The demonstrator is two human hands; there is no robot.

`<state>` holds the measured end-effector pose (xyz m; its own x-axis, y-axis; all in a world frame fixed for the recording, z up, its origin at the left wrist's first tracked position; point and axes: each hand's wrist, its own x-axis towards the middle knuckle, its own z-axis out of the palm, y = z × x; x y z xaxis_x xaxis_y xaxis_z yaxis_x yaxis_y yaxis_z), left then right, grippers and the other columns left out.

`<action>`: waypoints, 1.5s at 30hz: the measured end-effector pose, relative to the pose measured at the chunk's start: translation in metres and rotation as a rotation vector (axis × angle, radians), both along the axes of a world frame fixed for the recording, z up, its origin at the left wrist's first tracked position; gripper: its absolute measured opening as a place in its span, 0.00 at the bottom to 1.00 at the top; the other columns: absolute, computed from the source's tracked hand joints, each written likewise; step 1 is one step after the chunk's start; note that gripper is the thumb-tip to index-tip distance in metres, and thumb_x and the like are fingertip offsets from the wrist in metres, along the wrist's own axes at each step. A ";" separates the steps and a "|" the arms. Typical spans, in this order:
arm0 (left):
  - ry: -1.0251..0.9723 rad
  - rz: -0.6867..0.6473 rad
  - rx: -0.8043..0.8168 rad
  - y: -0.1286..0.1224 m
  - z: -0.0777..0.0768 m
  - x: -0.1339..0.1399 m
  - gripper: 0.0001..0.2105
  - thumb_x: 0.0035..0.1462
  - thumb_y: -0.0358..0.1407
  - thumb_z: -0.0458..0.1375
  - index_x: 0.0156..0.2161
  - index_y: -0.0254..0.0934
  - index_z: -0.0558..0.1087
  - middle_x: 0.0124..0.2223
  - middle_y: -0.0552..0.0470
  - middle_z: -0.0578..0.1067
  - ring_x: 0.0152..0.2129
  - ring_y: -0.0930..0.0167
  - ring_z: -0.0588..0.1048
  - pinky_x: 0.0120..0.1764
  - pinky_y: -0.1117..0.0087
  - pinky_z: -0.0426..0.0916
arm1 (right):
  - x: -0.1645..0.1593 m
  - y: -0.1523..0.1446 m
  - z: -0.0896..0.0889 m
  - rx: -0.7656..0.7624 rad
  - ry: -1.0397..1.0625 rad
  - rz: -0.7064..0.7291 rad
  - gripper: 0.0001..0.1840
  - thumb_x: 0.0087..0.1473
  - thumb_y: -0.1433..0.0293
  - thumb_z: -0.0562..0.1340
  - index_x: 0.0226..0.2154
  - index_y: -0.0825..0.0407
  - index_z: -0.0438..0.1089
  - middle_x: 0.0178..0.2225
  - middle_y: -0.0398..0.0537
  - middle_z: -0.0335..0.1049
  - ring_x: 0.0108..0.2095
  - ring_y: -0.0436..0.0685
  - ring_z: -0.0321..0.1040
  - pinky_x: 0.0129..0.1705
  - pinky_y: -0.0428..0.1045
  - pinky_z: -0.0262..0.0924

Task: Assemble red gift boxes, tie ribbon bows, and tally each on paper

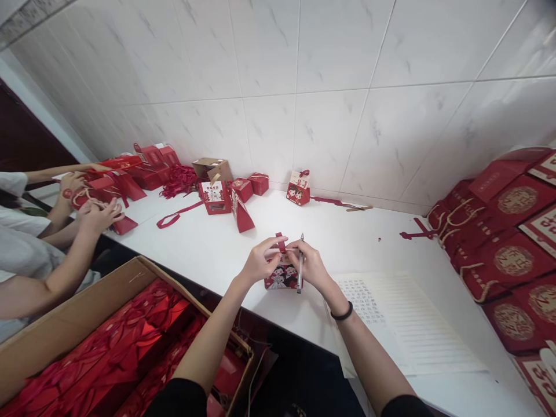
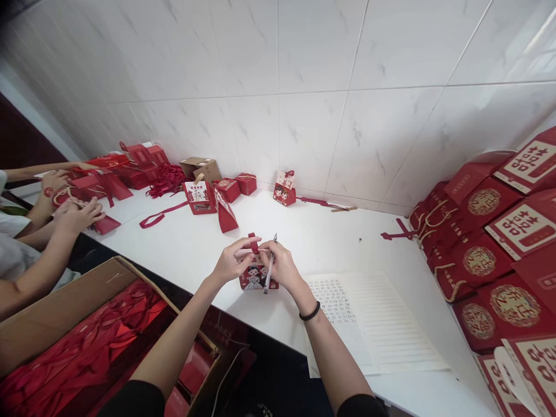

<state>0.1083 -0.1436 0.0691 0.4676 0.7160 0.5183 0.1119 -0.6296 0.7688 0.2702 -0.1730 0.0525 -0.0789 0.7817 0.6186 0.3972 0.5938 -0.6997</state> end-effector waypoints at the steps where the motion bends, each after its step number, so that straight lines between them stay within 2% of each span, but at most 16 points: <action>1: 0.004 0.004 0.002 0.000 0.000 0.000 0.17 0.53 0.27 0.51 0.49 0.35 0.69 0.47 0.45 0.72 0.44 0.68 0.73 0.44 0.65 0.74 | 0.000 0.000 0.000 -0.007 0.006 0.004 0.06 0.57 0.67 0.54 0.34 0.50 0.65 0.31 0.46 0.68 0.29 0.54 0.66 0.31 0.47 0.60; 6: 0.006 0.030 0.034 0.002 0.000 -0.001 0.16 0.53 0.26 0.51 0.48 0.36 0.69 0.44 0.46 0.72 0.43 0.69 0.73 0.43 0.67 0.74 | -0.002 0.000 0.000 -0.047 0.068 0.019 0.07 0.57 0.66 0.55 0.36 0.50 0.64 0.33 0.47 0.69 0.31 0.55 0.68 0.33 0.48 0.62; 9: 0.034 0.071 0.071 0.003 0.000 -0.002 0.17 0.53 0.27 0.52 0.49 0.37 0.68 0.40 0.48 0.70 0.38 0.71 0.72 0.42 0.68 0.73 | -0.002 -0.001 0.002 -0.058 0.013 -0.009 0.07 0.57 0.66 0.55 0.36 0.51 0.65 0.32 0.47 0.69 0.30 0.55 0.68 0.33 0.49 0.62; 14: 0.019 0.112 -0.048 0.000 0.000 -0.001 0.21 0.53 0.28 0.52 0.53 0.37 0.61 0.34 0.52 0.69 0.34 0.74 0.71 0.39 0.70 0.72 | -0.002 -0.001 0.006 -0.033 -0.068 -0.059 0.07 0.56 0.68 0.54 0.32 0.51 0.66 0.29 0.47 0.68 0.28 0.55 0.66 0.32 0.48 0.60; 17: -0.034 0.104 -0.132 -0.002 -0.001 0.000 0.22 0.53 0.29 0.52 0.53 0.38 0.56 0.35 0.53 0.69 0.34 0.74 0.72 0.39 0.69 0.72 | -0.002 0.000 0.004 -0.026 -0.066 -0.061 0.06 0.54 0.70 0.54 0.32 0.51 0.65 0.28 0.46 0.67 0.27 0.54 0.65 0.31 0.47 0.59; 21: -0.055 0.062 -0.196 -0.003 -0.002 0.001 0.19 0.53 0.29 0.52 0.50 0.39 0.54 0.36 0.53 0.69 0.33 0.74 0.74 0.39 0.68 0.72 | -0.002 0.002 0.001 -0.009 -0.072 -0.050 0.05 0.54 0.70 0.54 0.31 0.51 0.65 0.29 0.46 0.66 0.27 0.54 0.64 0.31 0.47 0.60; 25: -0.079 0.085 -0.230 -0.004 -0.003 0.002 0.15 0.51 0.29 0.54 0.44 0.39 0.56 0.37 0.53 0.69 0.33 0.73 0.75 0.36 0.69 0.72 | 0.001 0.000 0.003 0.002 -0.072 -0.019 0.06 0.57 0.69 0.53 0.32 0.50 0.65 0.30 0.47 0.67 0.30 0.54 0.66 0.33 0.48 0.61; 28: -0.106 0.087 -0.285 -0.004 -0.004 0.003 0.12 0.51 0.31 0.55 0.39 0.39 0.56 0.38 0.52 0.69 0.34 0.71 0.76 0.35 0.69 0.72 | 0.004 -0.001 0.010 -0.081 -0.085 0.027 0.06 0.56 0.66 0.57 0.36 0.50 0.66 0.34 0.47 0.69 0.33 0.56 0.68 0.35 0.49 0.62; 32: -0.096 0.100 -0.284 -0.003 -0.005 0.002 0.13 0.50 0.34 0.57 0.37 0.38 0.56 0.37 0.51 0.70 0.33 0.69 0.76 0.34 0.68 0.72 | 0.002 0.003 0.024 -0.120 -0.082 0.068 0.12 0.55 0.62 0.60 0.41 0.50 0.66 0.39 0.49 0.69 0.36 0.56 0.68 0.38 0.50 0.62; 37: -0.066 0.159 -0.234 -0.004 -0.007 0.002 0.12 0.50 0.34 0.57 0.38 0.38 0.59 0.36 0.51 0.71 0.34 0.69 0.75 0.36 0.68 0.72 | -0.007 0.010 0.029 -0.140 0.082 0.117 0.11 0.55 0.61 0.58 0.29 0.51 0.65 0.29 0.45 0.68 0.29 0.54 0.66 0.32 0.48 0.60; 40: -0.056 0.198 -0.251 -0.006 -0.008 0.005 0.10 0.51 0.34 0.56 0.39 0.37 0.62 0.37 0.50 0.73 0.34 0.69 0.76 0.37 0.67 0.72 | -0.010 0.012 0.026 -0.197 0.202 0.119 0.12 0.52 0.59 0.60 0.28 0.52 0.65 0.26 0.44 0.67 0.26 0.53 0.65 0.28 0.47 0.59; 45: -0.052 0.214 -0.232 -0.010 -0.006 0.008 0.07 0.50 0.33 0.55 0.36 0.36 0.66 0.35 0.51 0.73 0.36 0.69 0.76 0.39 0.68 0.72 | -0.011 0.011 0.023 -0.207 0.327 0.083 0.15 0.48 0.57 0.64 0.26 0.52 0.66 0.22 0.42 0.65 0.23 0.51 0.61 0.25 0.46 0.58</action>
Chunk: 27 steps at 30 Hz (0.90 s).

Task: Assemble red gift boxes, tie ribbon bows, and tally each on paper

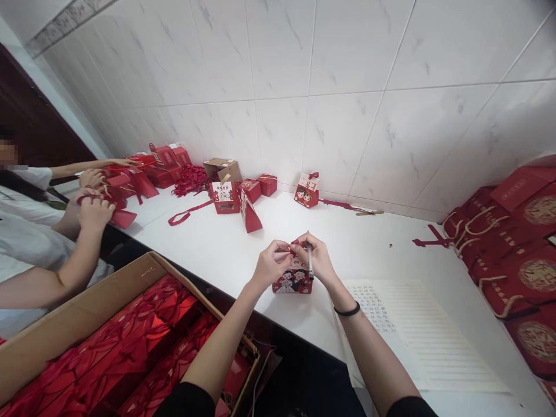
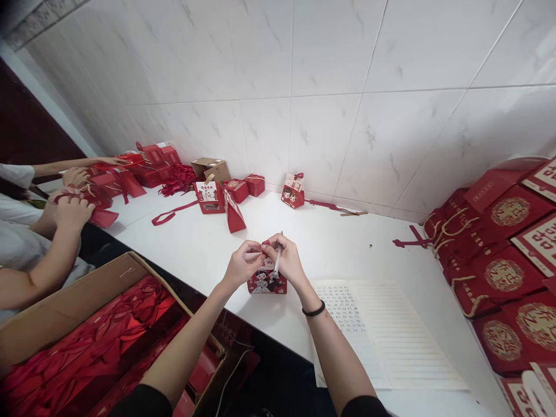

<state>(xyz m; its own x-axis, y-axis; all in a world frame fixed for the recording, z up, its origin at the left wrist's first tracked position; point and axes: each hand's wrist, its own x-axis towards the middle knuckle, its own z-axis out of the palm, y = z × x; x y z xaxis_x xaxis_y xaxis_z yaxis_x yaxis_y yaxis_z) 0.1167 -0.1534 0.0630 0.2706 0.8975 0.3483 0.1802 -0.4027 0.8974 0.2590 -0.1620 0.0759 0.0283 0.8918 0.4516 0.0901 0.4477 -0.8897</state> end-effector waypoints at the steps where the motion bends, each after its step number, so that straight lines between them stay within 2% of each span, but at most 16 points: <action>1: -0.003 0.001 -0.009 -0.001 0.001 0.000 0.07 0.50 0.33 0.55 0.36 0.36 0.66 0.35 0.51 0.73 0.35 0.69 0.76 0.38 0.68 0.72 | 0.000 0.000 0.000 -0.005 0.008 -0.016 0.16 0.47 0.56 0.64 0.26 0.52 0.67 0.22 0.42 0.64 0.22 0.51 0.60 0.25 0.46 0.58; 7: 0.046 0.027 -0.018 -0.002 0.005 0.001 0.06 0.50 0.36 0.57 0.34 0.36 0.69 0.33 0.52 0.75 0.32 0.70 0.75 0.37 0.69 0.71 | -0.002 -0.003 -0.001 -0.010 -0.015 -0.047 0.15 0.48 0.56 0.63 0.26 0.52 0.68 0.23 0.43 0.66 0.23 0.52 0.61 0.26 0.47 0.59; 14: 0.147 0.038 0.096 -0.008 0.004 0.000 0.06 0.52 0.36 0.56 0.28 0.36 0.69 0.28 0.54 0.71 0.25 0.73 0.72 0.29 0.73 0.67 | -0.005 -0.013 -0.002 0.023 0.046 -0.111 0.10 0.47 0.62 0.63 0.23 0.51 0.68 0.21 0.43 0.67 0.22 0.53 0.62 0.24 0.46 0.59; 23: 0.225 0.048 0.258 -0.017 0.007 0.002 0.08 0.55 0.35 0.53 0.26 0.36 0.66 0.24 0.55 0.68 0.21 0.75 0.67 0.26 0.74 0.63 | -0.009 -0.021 -0.002 0.146 0.074 -0.200 0.09 0.47 0.64 0.64 0.22 0.51 0.68 0.20 0.43 0.67 0.21 0.53 0.63 0.22 0.47 0.61; 25: 0.212 0.036 0.279 -0.022 0.009 0.000 0.07 0.55 0.34 0.52 0.26 0.36 0.67 0.25 0.54 0.68 0.22 0.75 0.68 0.27 0.74 0.63 | -0.010 -0.026 0.001 0.176 0.074 -0.186 0.08 0.48 0.65 0.63 0.22 0.50 0.68 0.20 0.43 0.67 0.22 0.53 0.64 0.22 0.46 0.61; 27: 0.168 0.019 0.223 -0.028 0.012 -0.003 0.06 0.55 0.34 0.53 0.28 0.36 0.68 0.27 0.53 0.71 0.25 0.73 0.70 0.30 0.72 0.66 | -0.011 -0.030 0.004 0.177 0.056 -0.137 0.08 0.49 0.66 0.63 0.23 0.50 0.68 0.21 0.43 0.68 0.22 0.53 0.65 0.21 0.45 0.62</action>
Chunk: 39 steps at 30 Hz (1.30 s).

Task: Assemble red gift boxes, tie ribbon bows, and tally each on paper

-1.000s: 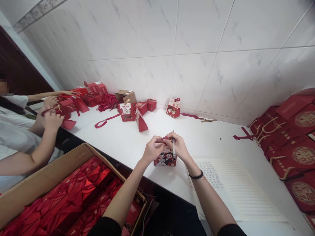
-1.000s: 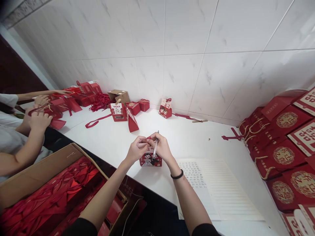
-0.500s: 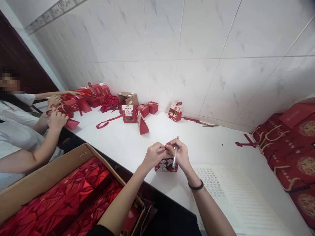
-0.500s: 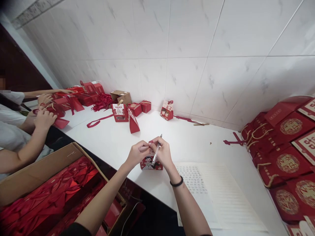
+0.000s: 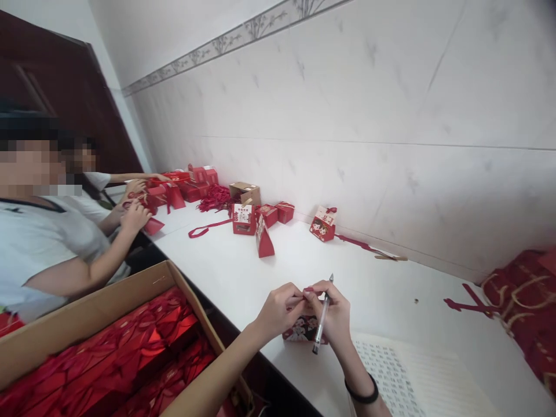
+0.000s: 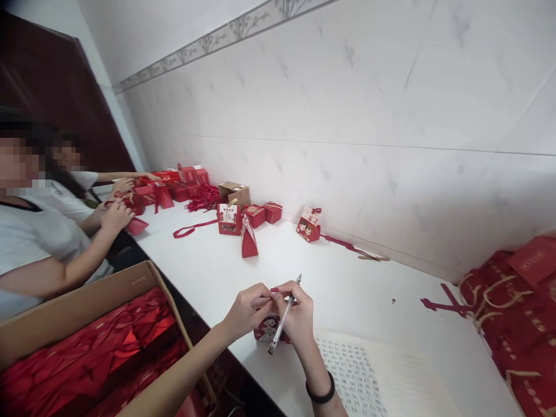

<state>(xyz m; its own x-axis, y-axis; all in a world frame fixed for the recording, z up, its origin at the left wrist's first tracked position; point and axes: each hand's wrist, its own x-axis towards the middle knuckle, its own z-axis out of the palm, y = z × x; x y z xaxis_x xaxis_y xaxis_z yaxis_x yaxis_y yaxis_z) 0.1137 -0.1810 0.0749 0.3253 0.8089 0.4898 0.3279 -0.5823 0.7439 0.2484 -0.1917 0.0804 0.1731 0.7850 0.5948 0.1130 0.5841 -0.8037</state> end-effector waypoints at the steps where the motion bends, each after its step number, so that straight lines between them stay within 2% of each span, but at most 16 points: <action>1: -0.034 -0.011 -0.055 -0.003 0.002 -0.003 0.06 0.54 0.35 0.53 0.29 0.36 0.69 0.29 0.52 0.72 0.27 0.72 0.72 0.31 0.72 0.67 | -0.001 -0.001 0.002 -0.006 -0.011 0.025 0.07 0.49 0.65 0.64 0.23 0.50 0.69 0.22 0.44 0.68 0.22 0.53 0.66 0.21 0.45 0.62; 4: -0.168 -0.041 -0.255 -0.016 0.008 -0.013 0.05 0.54 0.36 0.55 0.33 0.36 0.70 0.32 0.50 0.74 0.31 0.70 0.75 0.35 0.70 0.70 | -0.004 -0.004 0.011 -0.036 -0.049 0.135 0.08 0.49 0.65 0.64 0.24 0.50 0.69 0.22 0.44 0.69 0.23 0.54 0.67 0.21 0.45 0.64; 6: -0.244 -0.032 -0.322 -0.027 0.011 -0.023 0.07 0.54 0.37 0.55 0.36 0.35 0.69 0.35 0.49 0.75 0.33 0.69 0.75 0.37 0.69 0.71 | -0.008 -0.006 0.018 -0.054 -0.078 0.248 0.08 0.50 0.65 0.64 0.24 0.50 0.69 0.23 0.44 0.69 0.22 0.53 0.67 0.20 0.44 0.65; 9: -0.243 0.035 -0.259 -0.048 0.016 -0.041 0.11 0.52 0.37 0.58 0.40 0.35 0.67 0.39 0.46 0.74 0.36 0.68 0.75 0.40 0.68 0.70 | -0.015 -0.013 0.033 -0.003 -0.109 0.371 0.06 0.50 0.67 0.64 0.25 0.50 0.69 0.24 0.43 0.69 0.23 0.53 0.68 0.21 0.44 0.66; 13: -0.107 0.065 -0.260 -0.088 0.020 -0.069 0.20 0.47 0.36 0.62 0.46 0.34 0.65 0.40 0.46 0.73 0.34 0.68 0.74 0.36 0.69 0.70 | -0.033 -0.032 0.059 0.104 -0.018 0.394 0.05 0.51 0.70 0.64 0.26 0.50 0.67 0.24 0.43 0.68 0.23 0.53 0.68 0.20 0.45 0.64; 15: -0.092 0.133 -0.269 -0.110 0.026 -0.083 0.21 0.48 0.36 0.62 0.47 0.35 0.63 0.40 0.46 0.73 0.34 0.68 0.74 0.35 0.69 0.71 | -0.046 -0.044 0.071 0.155 -0.011 0.449 0.04 0.52 0.70 0.63 0.27 0.49 0.67 0.25 0.44 0.68 0.24 0.53 0.68 0.21 0.45 0.64; 17: -0.082 0.268 -0.241 -0.132 0.034 -0.095 0.20 0.48 0.36 0.62 0.46 0.35 0.65 0.40 0.46 0.73 0.34 0.68 0.74 0.36 0.69 0.71 | -0.059 -0.056 0.081 0.199 -0.032 0.501 0.03 0.52 0.70 0.63 0.28 0.49 0.68 0.26 0.45 0.69 0.26 0.54 0.68 0.22 0.46 0.63; 19: -0.059 0.385 -0.242 -0.151 0.044 -0.104 0.19 0.48 0.37 0.62 0.45 0.35 0.67 0.41 0.47 0.74 0.35 0.68 0.74 0.37 0.68 0.71 | -0.070 -0.062 0.086 0.171 -0.031 0.511 0.04 0.52 0.68 0.63 0.28 0.49 0.68 0.25 0.44 0.68 0.26 0.54 0.67 0.22 0.46 0.63; 22: -0.046 0.453 -0.317 -0.171 0.060 -0.109 0.20 0.47 0.38 0.63 0.46 0.35 0.68 0.40 0.48 0.76 0.35 0.67 0.75 0.38 0.66 0.71 | -0.078 -0.060 0.085 0.024 -0.014 0.472 0.09 0.50 0.64 0.65 0.26 0.51 0.66 0.21 0.41 0.63 0.21 0.51 0.62 0.20 0.45 0.59; 25: -0.073 0.380 -0.406 -0.182 0.072 -0.111 0.20 0.49 0.38 0.61 0.48 0.36 0.69 0.43 0.48 0.76 0.38 0.65 0.75 0.40 0.66 0.71 | -0.079 -0.050 0.074 -0.130 0.050 0.459 0.13 0.46 0.62 0.67 0.24 0.52 0.64 0.20 0.39 0.59 0.20 0.49 0.59 0.20 0.44 0.56; 27: -0.088 0.304 -0.448 -0.186 0.078 -0.113 0.17 0.51 0.38 0.58 0.48 0.37 0.70 0.44 0.48 0.76 0.40 0.64 0.75 0.40 0.66 0.71 | -0.078 -0.048 0.066 -0.233 0.136 0.510 0.15 0.45 0.61 0.67 0.24 0.52 0.62 0.22 0.40 0.61 0.22 0.50 0.61 0.21 0.44 0.57; 31: -0.042 0.281 -0.444 -0.195 0.084 -0.129 0.14 0.53 0.38 0.56 0.45 0.37 0.73 0.42 0.48 0.76 0.40 0.63 0.75 0.41 0.66 0.70 | -0.087 -0.057 0.057 -0.388 0.223 0.631 0.16 0.43 0.62 0.68 0.25 0.52 0.61 0.21 0.41 0.63 0.22 0.51 0.64 0.21 0.44 0.59; 35: -0.002 0.251 -0.438 -0.214 0.082 -0.155 0.15 0.55 0.40 0.54 0.48 0.38 0.71 0.45 0.49 0.75 0.43 0.65 0.74 0.45 0.67 0.68 | -0.107 -0.074 0.058 -0.411 0.136 0.718 0.15 0.45 0.60 0.66 0.26 0.52 0.62 0.21 0.43 0.66 0.22 0.53 0.67 0.22 0.46 0.63; 39: -0.016 0.355 -0.419 -0.239 0.072 -0.181 0.15 0.54 0.38 0.56 0.46 0.37 0.72 0.45 0.49 0.76 0.41 0.64 0.74 0.42 0.67 0.69 | -0.125 -0.090 0.057 -0.298 -0.037 0.846 0.15 0.45 0.63 0.66 0.35 0.52 0.66 0.27 0.45 0.70 0.29 0.55 0.70 0.30 0.50 0.67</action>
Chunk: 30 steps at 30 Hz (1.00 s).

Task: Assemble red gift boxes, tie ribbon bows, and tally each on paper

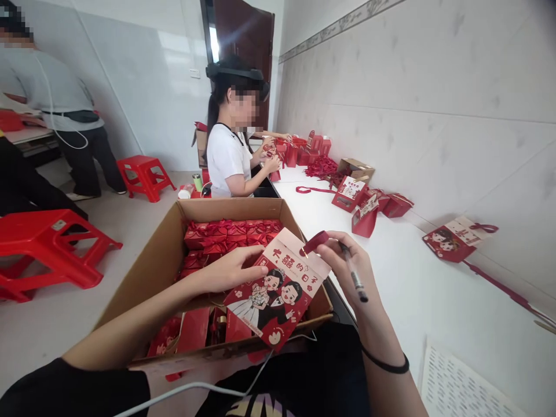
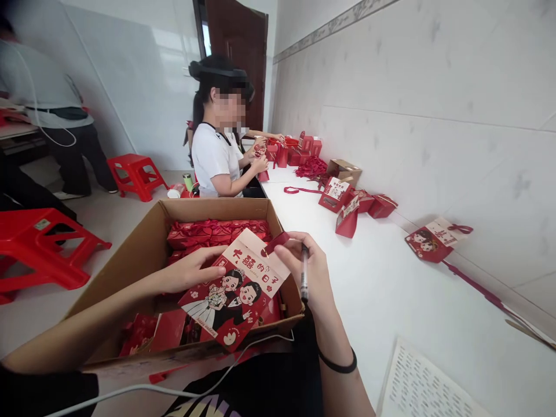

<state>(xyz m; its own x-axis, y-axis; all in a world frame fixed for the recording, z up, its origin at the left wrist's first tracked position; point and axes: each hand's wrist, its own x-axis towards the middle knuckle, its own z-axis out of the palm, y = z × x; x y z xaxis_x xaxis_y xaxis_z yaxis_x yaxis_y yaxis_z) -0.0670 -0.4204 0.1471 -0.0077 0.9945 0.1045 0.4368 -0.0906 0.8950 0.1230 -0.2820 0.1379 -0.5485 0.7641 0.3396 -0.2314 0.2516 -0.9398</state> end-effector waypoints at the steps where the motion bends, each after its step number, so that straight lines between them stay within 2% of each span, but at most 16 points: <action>1: 0.000 0.027 -0.010 -0.006 -0.003 -0.005 0.15 0.54 0.38 0.56 0.46 0.37 0.71 0.45 0.48 0.76 0.40 0.63 0.75 0.42 0.67 0.69 | -0.005 -0.004 0.000 0.030 -0.022 0.041 0.17 0.44 0.64 0.67 0.37 0.52 0.66 0.29 0.45 0.71 0.30 0.56 0.71 0.32 0.50 0.67; 5: 0.001 0.072 -0.078 -0.027 -0.011 -0.018 0.20 0.55 0.42 0.54 0.51 0.36 0.67 0.49 0.47 0.73 0.44 0.63 0.73 0.44 0.66 0.68 | -0.024 -0.019 -0.003 0.069 -0.083 0.116 0.21 0.44 0.67 0.66 0.42 0.51 0.65 0.31 0.45 0.70 0.33 0.58 0.71 0.33 0.51 0.68; 8: 0.020 0.063 -0.143 -0.039 -0.014 -0.022 0.22 0.56 0.44 0.53 0.54 0.37 0.64 0.52 0.47 0.71 0.46 0.64 0.71 0.48 0.65 0.66 | -0.040 -0.027 -0.006 0.093 -0.092 0.087 0.20 0.45 0.67 0.65 0.42 0.51 0.66 0.29 0.42 0.68 0.31 0.56 0.70 0.35 0.52 0.67; 14: -0.009 0.141 -0.199 -0.055 -0.022 -0.033 0.22 0.56 0.46 0.52 0.53 0.36 0.63 0.52 0.47 0.71 0.46 0.63 0.71 0.47 0.64 0.66 | -0.070 -0.036 -0.017 0.080 -0.085 -0.019 0.18 0.43 0.66 0.66 0.39 0.51 0.67 0.27 0.41 0.67 0.30 0.54 0.68 0.34 0.50 0.66; 17: -0.032 0.167 -0.196 -0.062 -0.026 -0.040 0.23 0.56 0.46 0.52 0.54 0.36 0.62 0.54 0.46 0.69 0.46 0.63 0.71 0.47 0.64 0.66 | -0.080 -0.039 -0.024 0.071 -0.103 0.015 0.19 0.44 0.65 0.66 0.40 0.51 0.67 0.28 0.42 0.68 0.30 0.53 0.68 0.35 0.50 0.65; 23: -0.029 0.136 -0.230 -0.070 -0.037 -0.049 0.24 0.56 0.46 0.52 0.56 0.36 0.61 0.54 0.46 0.69 0.44 0.64 0.72 0.45 0.65 0.68 | -0.085 -0.046 -0.029 0.019 -0.152 0.120 0.19 0.43 0.65 0.66 0.40 0.51 0.67 0.27 0.42 0.68 0.29 0.53 0.68 0.32 0.48 0.64; 27: -0.044 0.116 -0.215 -0.069 -0.043 -0.050 0.23 0.56 0.45 0.52 0.55 0.37 0.62 0.53 0.46 0.70 0.45 0.64 0.72 0.45 0.66 0.68 | -0.082 -0.047 -0.033 0.011 -0.154 0.116 0.19 0.44 0.65 0.66 0.40 0.51 0.67 0.28 0.42 0.68 0.30 0.53 0.69 0.34 0.49 0.66; 30: -0.043 0.112 -0.219 -0.065 -0.042 -0.048 0.23 0.56 0.45 0.52 0.54 0.36 0.62 0.53 0.46 0.70 0.46 0.65 0.71 0.46 0.66 0.67 | -0.079 -0.045 -0.038 0.003 -0.172 0.114 0.21 0.44 0.64 0.67 0.42 0.51 0.67 0.29 0.42 0.68 0.31 0.54 0.69 0.35 0.49 0.66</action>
